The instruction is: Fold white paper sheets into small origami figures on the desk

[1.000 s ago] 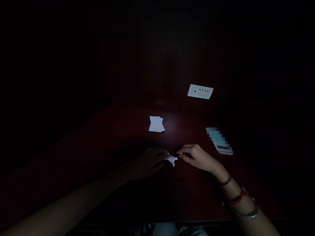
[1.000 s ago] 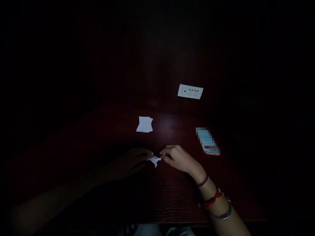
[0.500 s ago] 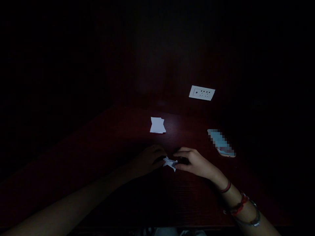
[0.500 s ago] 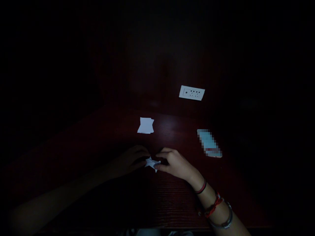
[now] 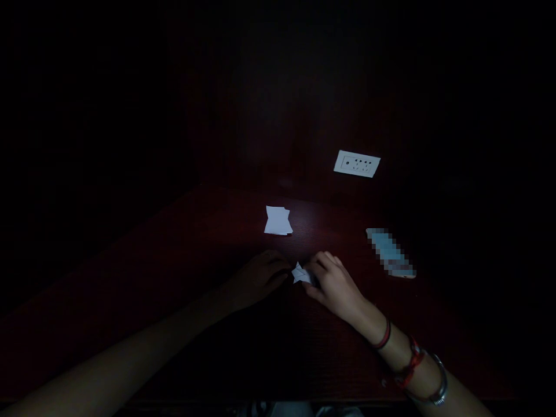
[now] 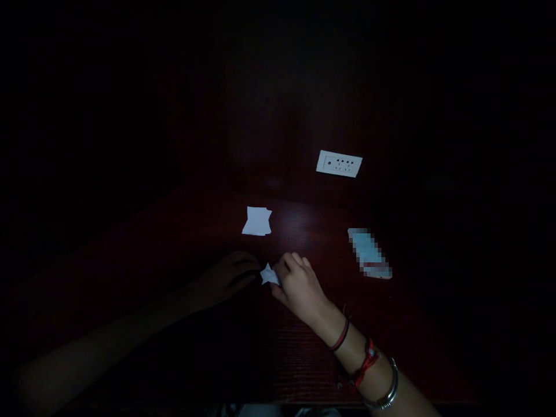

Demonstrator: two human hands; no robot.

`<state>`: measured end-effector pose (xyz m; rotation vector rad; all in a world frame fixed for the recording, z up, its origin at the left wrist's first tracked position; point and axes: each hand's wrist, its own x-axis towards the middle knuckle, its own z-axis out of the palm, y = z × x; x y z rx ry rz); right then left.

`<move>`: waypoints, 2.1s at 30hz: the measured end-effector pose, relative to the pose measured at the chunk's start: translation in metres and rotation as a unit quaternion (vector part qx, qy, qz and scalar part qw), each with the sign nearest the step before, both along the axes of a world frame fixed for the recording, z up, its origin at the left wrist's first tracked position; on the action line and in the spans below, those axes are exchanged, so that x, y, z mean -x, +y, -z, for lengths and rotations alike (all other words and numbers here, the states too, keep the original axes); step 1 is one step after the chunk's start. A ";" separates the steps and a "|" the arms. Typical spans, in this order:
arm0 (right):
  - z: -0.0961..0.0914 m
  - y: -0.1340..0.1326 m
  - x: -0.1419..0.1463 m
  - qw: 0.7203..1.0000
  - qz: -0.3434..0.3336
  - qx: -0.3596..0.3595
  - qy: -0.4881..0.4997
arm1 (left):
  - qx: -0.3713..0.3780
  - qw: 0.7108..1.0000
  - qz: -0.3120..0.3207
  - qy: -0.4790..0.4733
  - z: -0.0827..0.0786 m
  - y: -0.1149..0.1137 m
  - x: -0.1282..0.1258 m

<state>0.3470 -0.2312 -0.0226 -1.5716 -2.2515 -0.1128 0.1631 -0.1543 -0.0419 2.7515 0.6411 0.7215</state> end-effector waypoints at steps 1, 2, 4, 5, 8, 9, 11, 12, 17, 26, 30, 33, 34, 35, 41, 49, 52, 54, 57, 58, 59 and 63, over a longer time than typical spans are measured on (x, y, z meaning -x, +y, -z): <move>-0.003 -0.001 -0.001 1.000 0.006 -0.017 -0.011 | -0.001 1.000 -0.002 -0.006 0.001 0.000 0.000; -0.006 -0.001 -0.001 0.999 0.010 -0.031 -0.018 | -0.001 1.000 -0.003 -0.011 0.001 0.001 0.001; -0.010 -0.001 -0.003 0.999 0.015 -0.043 -0.018 | 0.003 1.000 -0.011 -0.022 0.002 0.001 0.001; -0.010 -0.001 -0.004 0.999 0.015 -0.044 -0.012 | 0.006 0.999 -0.017 -0.026 0.003 0.001 0.001; -0.005 0.003 -0.008 1.000 0.001 -0.022 0.009 | 0.012 0.999 -0.026 -0.034 0.004 0.001 -0.001; -0.003 0.005 -0.010 1.000 -0.007 -0.007 0.016 | 0.013 0.999 -0.026 -0.034 0.005 0.001 -0.002; 0.001 0.009 -0.015 0.999 -0.026 0.028 0.029 | 0.014 0.999 -0.026 -0.033 0.008 0.002 -0.003; 0.003 0.010 -0.018 0.998 -0.036 0.048 0.037 | 0.015 0.999 -0.027 -0.033 0.009 0.002 -0.004; 0.005 0.015 -0.036 0.986 -0.068 0.125 0.083 | 0.029 0.999 0.006 -0.031 0.015 0.006 -0.005; 0.013 0.022 -0.032 0.986 -0.090 0.102 0.102 | 0.051 0.996 0.020 -0.064 0.015 0.012 -0.006; 0.011 0.021 -0.034 0.989 -0.072 0.058 0.115 | 0.042 0.997 0.006 -0.061 0.014 0.012 -0.005; 0.013 0.026 -0.042 0.988 -0.045 0.045 0.138 | 0.027 0.998 0.004 -0.060 0.017 0.015 -0.009; 0.014 0.028 -0.046 0.988 -0.034 0.053 0.141 | 0.021 0.998 0.003 -0.060 0.019 0.017 -0.012; 0.015 0.031 -0.051 0.988 -0.029 0.057 0.138 | 0.016 0.998 0.001 -0.061 0.021 0.021 -0.016; 0.006 0.039 -0.091 0.988 -0.019 0.081 0.127 | -0.002 0.997 -0.023 -0.069 0.031 0.047 -0.041; -0.006 0.031 -0.090 0.991 -0.014 0.088 0.099 | 0.013 0.995 -0.026 -0.093 0.033 0.061 -0.042; 0.002 0.035 -0.070 0.994 -0.016 0.081 0.075 | 0.021 0.995 -0.004 -0.093 0.031 0.061 -0.038; 0.008 0.040 -0.062 0.995 -0.014 0.077 0.059 | 0.027 0.995 0.010 -0.096 0.030 0.061 -0.035; 0.013 0.047 -0.060 0.997 -0.012 0.072 0.036 | 0.034 0.994 0.025 -0.101 0.029 0.061 -0.031; 0.014 0.049 -0.061 0.997 -0.011 0.068 0.029 | 0.036 0.994 0.027 -0.103 0.030 0.061 -0.031; 0.014 0.050 -0.061 0.998 -0.009 0.064 0.022 | 0.039 0.993 0.029 -0.106 0.030 0.062 -0.031; 0.011 0.051 -0.057 1.000 0.009 0.025 0.002 | 0.057 0.991 0.029 -0.118 0.031 0.065 -0.035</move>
